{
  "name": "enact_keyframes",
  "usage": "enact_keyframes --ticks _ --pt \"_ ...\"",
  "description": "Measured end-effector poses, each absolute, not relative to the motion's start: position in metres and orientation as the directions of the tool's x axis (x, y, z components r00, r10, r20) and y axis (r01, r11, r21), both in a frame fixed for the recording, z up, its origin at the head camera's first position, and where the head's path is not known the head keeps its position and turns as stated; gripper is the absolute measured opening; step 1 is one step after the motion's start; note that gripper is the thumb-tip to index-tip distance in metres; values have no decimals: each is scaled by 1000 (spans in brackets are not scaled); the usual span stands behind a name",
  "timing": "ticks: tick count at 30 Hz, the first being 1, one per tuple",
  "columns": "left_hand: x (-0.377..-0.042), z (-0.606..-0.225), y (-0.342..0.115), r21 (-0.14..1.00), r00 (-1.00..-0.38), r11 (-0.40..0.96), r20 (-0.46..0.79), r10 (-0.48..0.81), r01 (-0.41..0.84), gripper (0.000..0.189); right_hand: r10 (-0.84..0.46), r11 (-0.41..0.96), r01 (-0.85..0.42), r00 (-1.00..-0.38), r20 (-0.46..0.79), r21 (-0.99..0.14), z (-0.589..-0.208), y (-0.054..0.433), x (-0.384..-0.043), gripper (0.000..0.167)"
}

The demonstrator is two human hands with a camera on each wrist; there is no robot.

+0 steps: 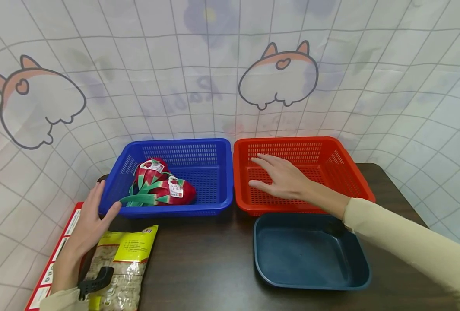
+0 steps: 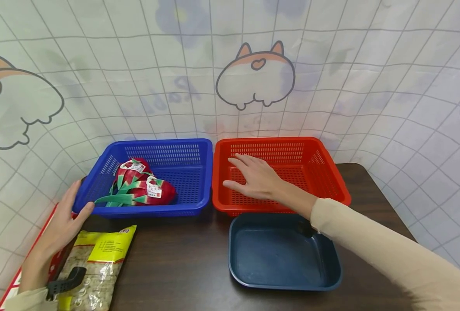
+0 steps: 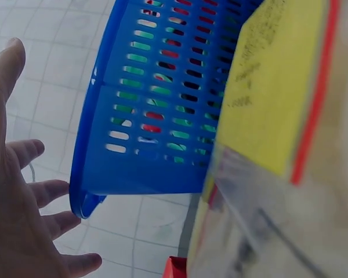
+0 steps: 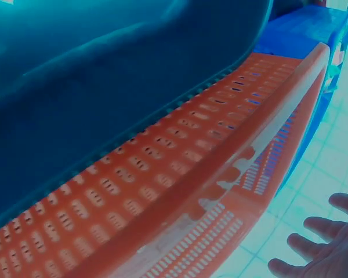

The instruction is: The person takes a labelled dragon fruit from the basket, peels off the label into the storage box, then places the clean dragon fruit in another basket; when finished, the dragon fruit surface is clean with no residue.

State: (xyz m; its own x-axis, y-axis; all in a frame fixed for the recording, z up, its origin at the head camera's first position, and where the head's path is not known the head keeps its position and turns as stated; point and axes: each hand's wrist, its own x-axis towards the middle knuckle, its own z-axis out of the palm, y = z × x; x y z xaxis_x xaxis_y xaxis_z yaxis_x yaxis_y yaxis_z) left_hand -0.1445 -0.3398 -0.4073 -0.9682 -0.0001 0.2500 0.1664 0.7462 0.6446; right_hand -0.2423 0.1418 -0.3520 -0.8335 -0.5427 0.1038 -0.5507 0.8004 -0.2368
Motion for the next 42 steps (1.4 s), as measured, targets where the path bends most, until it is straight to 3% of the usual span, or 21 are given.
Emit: enact_keyframes --ticks 12,29,34,42 --pt "-141 -416 -342 651 -980 756 187 -69 71 84 -607 766 -605 -792 63 -217 -345 112 -249 76" --pt "-139 -419 -340 687 -991 726 78 -108 -25 91 -744 666 -722 -659 -109 -187 -336 47 -253 74" --pt "-135 -416 -342 655 -992 750 4 -126 -93 94 -755 655 -723 -639 -146 -221 -342 28 -253 74" --pt "-137 -413 -339 634 -992 766 -5 -130 -104 95 -776 629 -731 -607 -169 -262 -343 -10 -268 75"
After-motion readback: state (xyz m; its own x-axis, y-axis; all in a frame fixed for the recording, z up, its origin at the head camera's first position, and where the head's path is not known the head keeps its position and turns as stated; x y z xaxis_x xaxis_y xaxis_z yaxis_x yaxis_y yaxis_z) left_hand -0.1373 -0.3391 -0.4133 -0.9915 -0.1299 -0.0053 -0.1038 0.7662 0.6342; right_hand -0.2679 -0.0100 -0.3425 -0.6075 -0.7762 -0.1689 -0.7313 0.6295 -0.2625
